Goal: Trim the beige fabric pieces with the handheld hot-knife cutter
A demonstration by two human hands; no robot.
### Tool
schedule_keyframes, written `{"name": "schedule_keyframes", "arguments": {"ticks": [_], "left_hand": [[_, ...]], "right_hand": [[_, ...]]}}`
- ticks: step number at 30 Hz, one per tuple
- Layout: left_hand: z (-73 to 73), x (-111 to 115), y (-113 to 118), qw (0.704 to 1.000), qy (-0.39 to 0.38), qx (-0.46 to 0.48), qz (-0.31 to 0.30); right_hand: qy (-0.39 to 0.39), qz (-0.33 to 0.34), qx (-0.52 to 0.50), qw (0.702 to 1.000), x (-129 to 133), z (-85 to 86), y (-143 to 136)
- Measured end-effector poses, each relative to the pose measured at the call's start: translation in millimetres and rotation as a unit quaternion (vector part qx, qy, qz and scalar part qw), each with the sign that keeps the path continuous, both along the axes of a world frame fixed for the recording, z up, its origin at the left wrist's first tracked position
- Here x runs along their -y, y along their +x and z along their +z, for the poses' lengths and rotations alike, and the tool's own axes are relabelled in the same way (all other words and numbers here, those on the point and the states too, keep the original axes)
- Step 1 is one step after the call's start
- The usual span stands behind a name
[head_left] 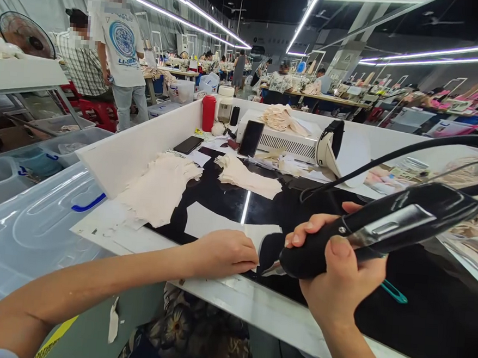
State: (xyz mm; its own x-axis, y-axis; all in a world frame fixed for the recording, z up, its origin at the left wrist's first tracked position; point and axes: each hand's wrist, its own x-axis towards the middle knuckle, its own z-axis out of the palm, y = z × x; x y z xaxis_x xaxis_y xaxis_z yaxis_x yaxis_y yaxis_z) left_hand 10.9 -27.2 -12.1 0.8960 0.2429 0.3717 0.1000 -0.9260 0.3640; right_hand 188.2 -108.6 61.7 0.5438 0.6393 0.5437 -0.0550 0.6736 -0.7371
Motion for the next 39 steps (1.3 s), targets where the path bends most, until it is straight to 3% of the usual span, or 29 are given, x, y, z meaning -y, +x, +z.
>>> {"name": "schedule_keyframes", "arguments": {"ticks": [17, 24, 33, 39], "left_hand": [[4.7, 2.5, -1.5, 1.000, 0.006, 0.015, -0.014], [9.4, -0.7, -2.1, 0.999, -0.038, -0.017, 0.028], [5.4, -0.2, 6.9, 0.998, 0.051, -0.019, 0.034], [1.3, -3.6, 6.7, 0.996, 0.094, -0.006, -0.003]], "right_hand": [[-0.007, -0.016, 0.036, 0.999, -4.3, -11.2, -6.5], [-0.020, -0.022, 0.026, 0.999, -4.7, -9.9, -7.9], [-0.026, -0.026, 0.025, 0.999, -5.5, -10.0, -8.0], [-0.013, -0.021, 0.018, 1.000, -7.4, -10.1, -6.5]]}}
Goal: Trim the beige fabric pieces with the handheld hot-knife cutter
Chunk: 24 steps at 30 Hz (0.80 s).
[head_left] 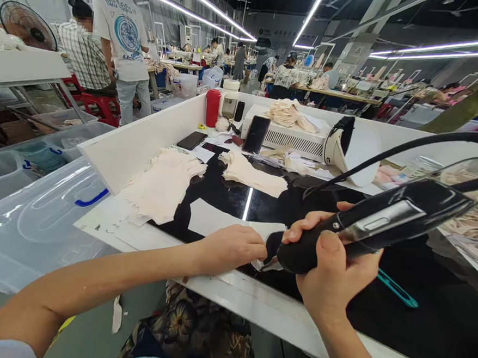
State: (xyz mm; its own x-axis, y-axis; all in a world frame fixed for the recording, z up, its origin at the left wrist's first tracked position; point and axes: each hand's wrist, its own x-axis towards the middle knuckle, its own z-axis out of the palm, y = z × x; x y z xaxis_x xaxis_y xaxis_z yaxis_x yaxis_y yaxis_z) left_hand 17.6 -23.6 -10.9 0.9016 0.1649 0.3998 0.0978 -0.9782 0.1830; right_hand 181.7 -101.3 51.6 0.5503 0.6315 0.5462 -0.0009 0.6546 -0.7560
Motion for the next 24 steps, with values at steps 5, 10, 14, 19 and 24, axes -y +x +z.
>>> {"name": "schedule_keyframes", "arguments": {"ticks": [5, 10, 14, 19, 24], "left_hand": [[-0.4, -2.2, -6.1, 1.000, -0.011, 0.000, -0.014], [-0.5, -3.6, -18.2, 0.999, 0.001, 0.029, -0.037], [-0.9, -6.8, -24.4, 0.997, 0.034, 0.043, -0.059], [-1.8, -10.7, -27.0, 0.990, 0.081, 0.072, -0.086], [-5.4, -9.8, -27.8, 0.990, 0.095, 0.066, -0.075]], "right_hand": [[0.008, 0.005, 0.001, 1.000, -0.2, 0.4, 0.6], [0.004, 0.005, -0.007, 1.000, 0.3, 0.9, -0.8], [0.001, 0.008, -0.019, 1.000, -0.2, 0.8, -0.6], [-0.002, 0.004, -0.021, 1.000, 0.3, 0.7, 0.9], [-0.002, 0.005, -0.024, 1.000, 0.5, 1.6, -0.3]]}}
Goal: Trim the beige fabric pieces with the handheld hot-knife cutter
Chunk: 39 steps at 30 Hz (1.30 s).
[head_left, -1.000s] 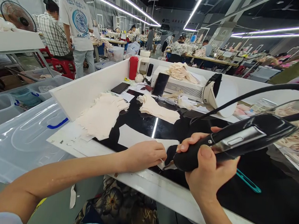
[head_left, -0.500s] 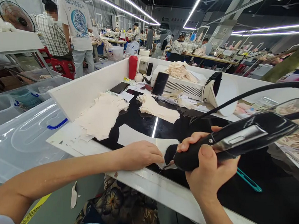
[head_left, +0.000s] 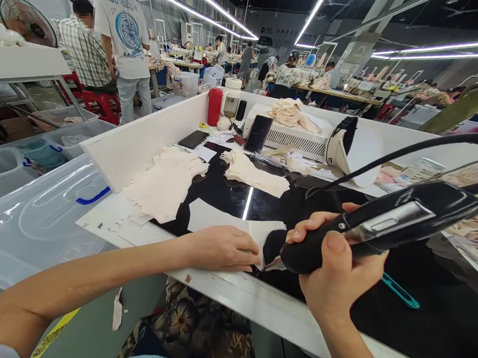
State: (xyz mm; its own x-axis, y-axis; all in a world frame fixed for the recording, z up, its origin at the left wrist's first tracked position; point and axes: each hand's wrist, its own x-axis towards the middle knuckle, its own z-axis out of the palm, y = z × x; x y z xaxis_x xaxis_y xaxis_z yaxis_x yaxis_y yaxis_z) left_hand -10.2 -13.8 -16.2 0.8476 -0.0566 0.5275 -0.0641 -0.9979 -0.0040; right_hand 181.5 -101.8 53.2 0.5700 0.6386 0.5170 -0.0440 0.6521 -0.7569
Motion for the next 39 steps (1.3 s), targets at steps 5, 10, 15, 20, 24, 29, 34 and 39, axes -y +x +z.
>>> {"name": "schedule_keyframes", "arguments": {"ticks": [5, 10, 15, 20, 24, 29, 34, 39], "left_hand": [[-0.5, 1.3, -0.4, 1.000, 0.003, -0.013, 0.006], [1.5, 1.4, -0.5, 1.000, 0.000, -0.010, 0.002], [1.8, 1.1, 0.4, 1.000, -0.003, 0.000, -0.008], [0.8, 1.0, 1.2, 1.000, -0.002, 0.009, -0.006], [0.0, 1.1, 1.2, 1.000, -0.005, 0.005, -0.005], [0.1, 1.7, 0.2, 1.000, -0.007, -0.002, 0.002], [1.1, 2.1, -1.1, 1.000, -0.009, -0.011, 0.006], [1.7, 2.2, -1.8, 1.000, -0.012, -0.015, 0.007]], "right_hand": [[0.004, 0.000, 0.006, 1.000, -1.3, 0.5, -1.3], [0.012, 0.003, 0.019, 1.000, -1.5, 0.3, -1.5], [0.007, 0.001, 0.016, 1.000, -0.9, 0.1, -1.1], [0.000, -0.002, 0.011, 1.000, -1.5, 1.4, -1.2], [-0.005, -0.012, -0.005, 1.000, -2.0, 7.2, -0.9], [0.005, -0.035, -0.009, 0.999, -3.5, 11.2, 1.0], [0.002, -0.019, 0.010, 1.000, -5.4, 4.9, 0.3], [-0.003, -0.023, 0.009, 1.000, -6.8, 1.4, -2.5]]}}
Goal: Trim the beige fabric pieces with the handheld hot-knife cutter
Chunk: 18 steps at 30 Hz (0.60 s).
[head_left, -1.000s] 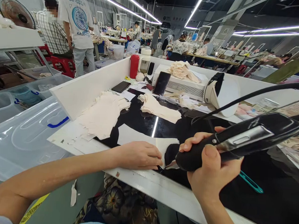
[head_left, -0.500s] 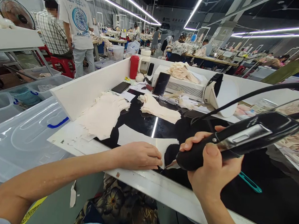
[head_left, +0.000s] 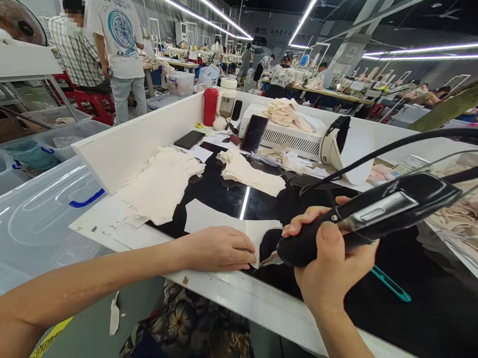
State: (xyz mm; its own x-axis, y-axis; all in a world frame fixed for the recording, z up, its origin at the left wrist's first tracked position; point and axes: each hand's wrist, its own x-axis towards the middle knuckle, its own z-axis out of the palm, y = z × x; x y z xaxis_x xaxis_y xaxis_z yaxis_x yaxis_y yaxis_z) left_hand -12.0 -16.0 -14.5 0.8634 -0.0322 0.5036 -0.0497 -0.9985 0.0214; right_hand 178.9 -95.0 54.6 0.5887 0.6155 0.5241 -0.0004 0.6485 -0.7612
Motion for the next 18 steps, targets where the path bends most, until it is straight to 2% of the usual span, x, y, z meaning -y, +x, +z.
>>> {"name": "schedule_keyframes", "arguments": {"ticks": [6, 18], "left_hand": [[1.7, 0.6, 0.4, 1.000, -0.004, 0.023, -0.009], [0.6, 0.8, 0.3, 1.000, -0.014, 0.000, 0.001]], "right_hand": [[-0.004, 0.002, 0.005, 1.000, 0.9, 0.8, -1.3], [-0.004, 0.000, -0.004, 1.000, 1.5, 1.9, -2.5]]}}
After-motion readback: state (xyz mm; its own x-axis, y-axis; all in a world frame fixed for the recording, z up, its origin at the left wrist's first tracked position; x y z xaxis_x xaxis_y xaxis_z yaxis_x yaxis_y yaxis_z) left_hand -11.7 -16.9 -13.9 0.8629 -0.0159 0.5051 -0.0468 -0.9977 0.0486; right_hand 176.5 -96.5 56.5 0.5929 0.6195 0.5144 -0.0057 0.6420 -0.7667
